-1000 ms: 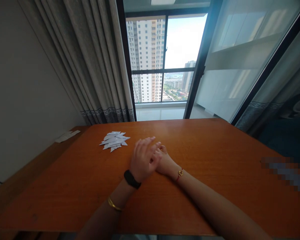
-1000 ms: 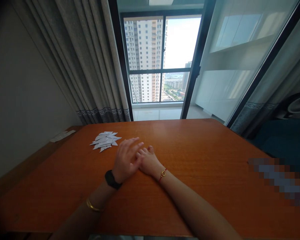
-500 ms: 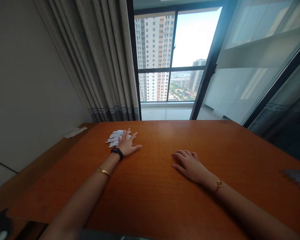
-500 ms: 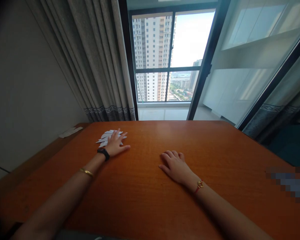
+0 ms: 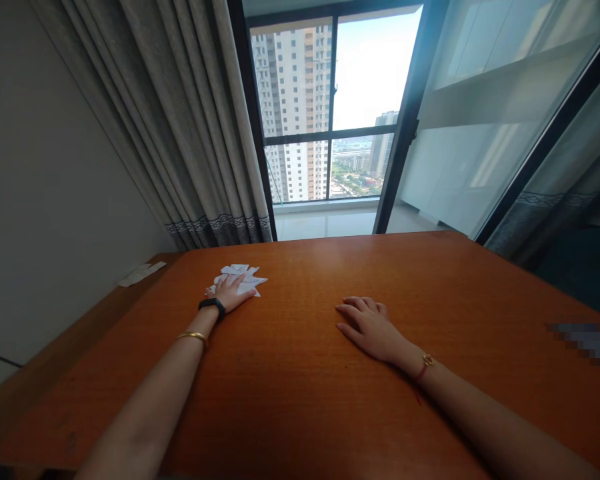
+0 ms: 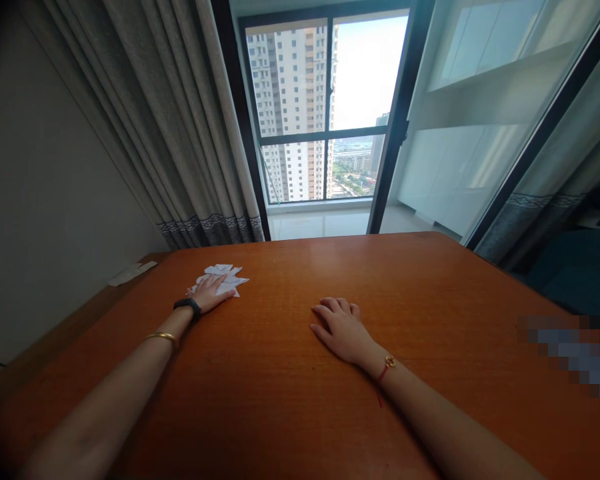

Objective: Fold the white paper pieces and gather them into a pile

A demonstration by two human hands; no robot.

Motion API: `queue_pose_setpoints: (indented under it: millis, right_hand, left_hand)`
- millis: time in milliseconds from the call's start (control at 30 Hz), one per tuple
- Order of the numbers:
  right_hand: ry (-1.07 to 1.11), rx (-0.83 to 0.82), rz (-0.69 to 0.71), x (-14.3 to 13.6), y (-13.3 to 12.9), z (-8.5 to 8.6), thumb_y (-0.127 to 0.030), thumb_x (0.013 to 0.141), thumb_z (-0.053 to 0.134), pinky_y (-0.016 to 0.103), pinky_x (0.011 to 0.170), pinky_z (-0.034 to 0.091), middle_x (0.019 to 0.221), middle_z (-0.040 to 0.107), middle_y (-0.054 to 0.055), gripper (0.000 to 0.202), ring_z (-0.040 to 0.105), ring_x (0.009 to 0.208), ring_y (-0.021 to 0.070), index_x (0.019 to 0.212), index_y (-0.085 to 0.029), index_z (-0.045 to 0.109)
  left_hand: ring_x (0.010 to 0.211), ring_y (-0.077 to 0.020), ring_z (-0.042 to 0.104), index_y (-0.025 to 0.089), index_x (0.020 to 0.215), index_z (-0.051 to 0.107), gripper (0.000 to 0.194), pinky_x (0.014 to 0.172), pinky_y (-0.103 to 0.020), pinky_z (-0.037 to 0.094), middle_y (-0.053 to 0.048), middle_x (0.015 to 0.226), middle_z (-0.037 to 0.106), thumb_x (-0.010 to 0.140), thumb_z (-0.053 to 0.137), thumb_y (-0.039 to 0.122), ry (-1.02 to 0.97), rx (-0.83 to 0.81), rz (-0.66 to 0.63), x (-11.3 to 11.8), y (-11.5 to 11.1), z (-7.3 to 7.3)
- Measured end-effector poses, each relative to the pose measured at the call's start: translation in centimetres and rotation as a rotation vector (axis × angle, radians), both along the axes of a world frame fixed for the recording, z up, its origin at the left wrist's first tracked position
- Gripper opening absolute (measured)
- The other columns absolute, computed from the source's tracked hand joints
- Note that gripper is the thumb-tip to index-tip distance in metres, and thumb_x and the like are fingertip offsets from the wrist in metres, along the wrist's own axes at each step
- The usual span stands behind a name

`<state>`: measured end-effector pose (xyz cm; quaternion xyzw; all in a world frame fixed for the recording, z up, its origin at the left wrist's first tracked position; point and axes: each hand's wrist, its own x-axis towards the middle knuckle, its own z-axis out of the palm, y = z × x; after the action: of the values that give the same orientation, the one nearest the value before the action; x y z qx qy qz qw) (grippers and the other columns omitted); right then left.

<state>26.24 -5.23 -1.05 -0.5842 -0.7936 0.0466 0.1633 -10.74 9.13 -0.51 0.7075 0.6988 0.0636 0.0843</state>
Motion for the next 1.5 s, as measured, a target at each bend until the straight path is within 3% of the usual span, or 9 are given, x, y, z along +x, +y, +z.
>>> queue_pose_setpoints:
  millis: [200,367,433,533,767,900,1033,1233,1500]
  right_hand:
    - [0.009,0.02,-0.034,-0.2,-0.2,-0.1,-0.046,0.088,0.046,0.048,0.098,0.028,0.134,0.048,0.01,0.045,0.041,0.119,0.029,0.128,-0.026,0.051]
    - [0.009,0.074,0.028,-1.8,-1.8,0.9,-0.044,0.09,0.042,0.047,0.102,0.026,0.143,0.039,0.01,0.049,0.035,0.126,0.0287,0.136,-0.026,0.042]
    - [0.027,0.062,0.082,-2.9,-2.2,1.4,-0.05,0.091,0.039,0.047,0.103,0.026,0.144,0.038,0.01,0.053,0.034,0.127,0.0283,0.139,-0.027,0.038]
    - [0.031,0.034,0.116,-4.8,-1.4,1.6,-0.062,0.085,0.043,0.05,0.105,0.022,0.146,0.034,0.012,0.068,0.029,0.131,0.0315,0.142,-0.026,0.033]
    - [0.043,-0.041,0.112,-9.2,5.5,1.1,-0.08,0.06,0.057,0.053,0.109,0.014,0.154,0.014,0.015,0.11,0.008,0.14,0.0364,0.147,-0.022,0.023]
    - [-0.009,-0.114,0.161,-10.7,7.5,0.9,-0.074,0.066,0.057,0.055,0.107,0.016,0.149,0.029,0.014,0.092,0.022,0.137,0.0359,0.14,-0.024,0.038]
    - [-0.057,-0.076,0.18,-9.5,6.0,0.9,-0.063,0.077,0.055,0.052,0.106,0.023,0.142,0.042,0.013,0.069,0.034,0.131,0.0339,0.133,-0.023,0.048]
    - [0.006,-0.014,0.123,-4.1,2.5,1.7,-0.046,0.08,0.057,0.042,0.1,0.036,0.136,0.049,0.011,0.056,0.048,0.12,0.0277,0.13,-0.021,0.049]
    - [0.095,-0.058,-0.007,-0.6,2.3,2.0,-0.04,0.073,0.064,0.04,0.1,0.036,0.134,0.05,0.01,0.056,0.048,0.12,0.0276,0.126,-0.023,0.053]
  left_hand:
    - [0.141,-0.0321,0.014,0.032,0.147,0.021,0.062,0.106,-0.065,0.008,-0.009,0.154,0.02,0.092,0.021,0.059,-0.279,-0.041,-0.337,5.2,-5.5,2.1]
    - [0.141,-0.0372,0.007,0.029,0.149,0.015,0.098,0.108,-0.062,0.005,-0.012,0.156,0.008,0.07,0.058,0.069,-0.241,-0.12,-0.479,6.8,-7.9,3.2]
    - [0.141,-0.0401,0.004,0.028,0.149,0.011,0.112,0.107,-0.063,0.004,-0.014,0.156,0.005,0.061,0.067,0.069,-0.178,-0.191,-0.489,7.0,-8.2,2.8]
    - [0.142,-0.0367,0.004,0.027,0.149,0.002,0.117,0.11,-0.058,0.011,-0.015,0.156,0.003,0.062,0.069,0.064,-0.215,-0.075,-0.47,6.9,-8.2,1.5]
    - [0.142,-0.0297,0.011,0.023,0.149,0.001,0.108,0.11,-0.05,0.02,-0.016,0.155,0.011,0.07,0.067,0.056,-0.291,0.056,-0.357,5.3,-7.4,-0.4]
    - [0.139,-0.0314,0.023,0.024,0.149,0.008,0.101,0.109,-0.055,0.017,-0.016,0.152,0.022,0.072,0.065,0.056,-0.25,0.081,-0.237,4.7,-7.3,-0.2]
    - [0.132,-0.0295,0.038,0.025,0.147,0.018,0.086,0.11,-0.059,0.009,-0.014,0.144,0.04,0.076,0.063,0.046,-0.237,0.095,-0.23,5.0,-7.4,0.2]
    - [0.125,-0.0272,0.046,0.03,0.144,0.026,0.078,0.11,-0.06,0.008,-0.008,0.136,0.051,0.075,0.062,0.026,-0.353,0.143,-0.432,6.1,-8.0,0.5]
    - [0.101,-0.0192,0.059,0.023,0.141,0.036,0.077,0.094,-0.036,0.045,-0.006,0.112,0.062,0.068,0.055,0.005,-0.504,0.169,-0.578,9.3,-7.6,1.2]
